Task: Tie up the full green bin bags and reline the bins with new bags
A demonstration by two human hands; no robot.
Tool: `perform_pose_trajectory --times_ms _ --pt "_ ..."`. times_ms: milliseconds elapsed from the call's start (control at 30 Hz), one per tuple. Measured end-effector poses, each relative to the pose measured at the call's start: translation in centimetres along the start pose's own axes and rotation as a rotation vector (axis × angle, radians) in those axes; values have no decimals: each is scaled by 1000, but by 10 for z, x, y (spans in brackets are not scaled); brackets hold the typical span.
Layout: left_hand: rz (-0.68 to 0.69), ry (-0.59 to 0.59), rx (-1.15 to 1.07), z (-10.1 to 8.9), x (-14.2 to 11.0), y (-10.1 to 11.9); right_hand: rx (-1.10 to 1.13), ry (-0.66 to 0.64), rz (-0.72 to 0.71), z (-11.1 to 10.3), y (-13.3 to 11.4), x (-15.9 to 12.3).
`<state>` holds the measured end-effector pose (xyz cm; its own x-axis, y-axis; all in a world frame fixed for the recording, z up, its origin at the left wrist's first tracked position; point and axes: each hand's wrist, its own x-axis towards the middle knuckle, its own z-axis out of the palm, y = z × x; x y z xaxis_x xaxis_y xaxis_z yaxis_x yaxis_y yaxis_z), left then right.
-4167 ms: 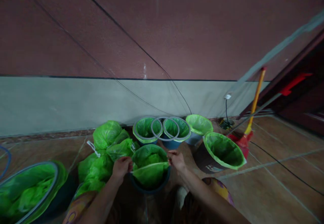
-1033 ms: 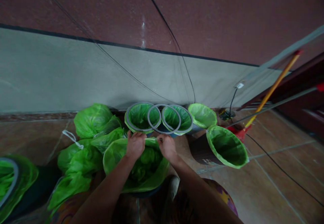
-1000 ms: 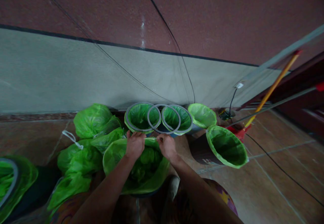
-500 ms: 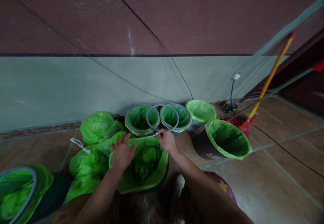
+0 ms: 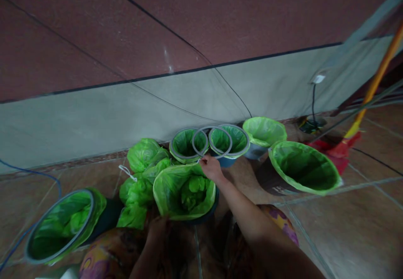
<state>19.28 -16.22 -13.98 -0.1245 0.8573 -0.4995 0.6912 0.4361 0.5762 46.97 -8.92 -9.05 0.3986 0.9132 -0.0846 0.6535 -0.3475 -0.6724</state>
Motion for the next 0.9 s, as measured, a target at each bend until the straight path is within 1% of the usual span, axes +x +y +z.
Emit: perform_pose_trajectory --times_ms 67,133,200,267,333,400,467,533,600,667,700,767,833,900 --pt "-60 0 -27 -8 1 6 77 17 4 0 1 -1" --pt "-8 18 4 -21 -3 18 234 34 7 -1 2 0" --pt "68 18 -25 -35 -13 35 466 36 19 -4 1 1" --pt "95 33 -203 -47 -24 57 719 39 4 -11 -4 2" --pt "194 76 -420 -58 -32 80 907 33 -54 -19 -10 0" --pt "284 100 -550 -66 -36 101 1022 -6 -112 -26 -17 -3" --pt "306 86 -609 -73 -38 117 1110 -71 -109 -30 -22 -8" --pt "307 48 -650 -78 -41 130 1173 -113 -99 -30 -26 -11" --pt "349 4 -708 -81 -45 140 1196 -132 -123 -27 -28 -13" --pt "415 -54 -770 -79 -47 151 1200 -157 -154 -23 -30 -14" --pt "426 -89 -799 -76 -47 155 1199 -176 -153 -20 -31 -15" --pt "392 -153 -852 -69 -40 165 1174 -231 -125 -14 -34 -18" --pt "374 -199 -888 -63 -28 173 1132 -302 -98 -7 -38 -25" --pt "414 -226 -884 -57 -15 182 1117 -410 -92 0 -42 -34"
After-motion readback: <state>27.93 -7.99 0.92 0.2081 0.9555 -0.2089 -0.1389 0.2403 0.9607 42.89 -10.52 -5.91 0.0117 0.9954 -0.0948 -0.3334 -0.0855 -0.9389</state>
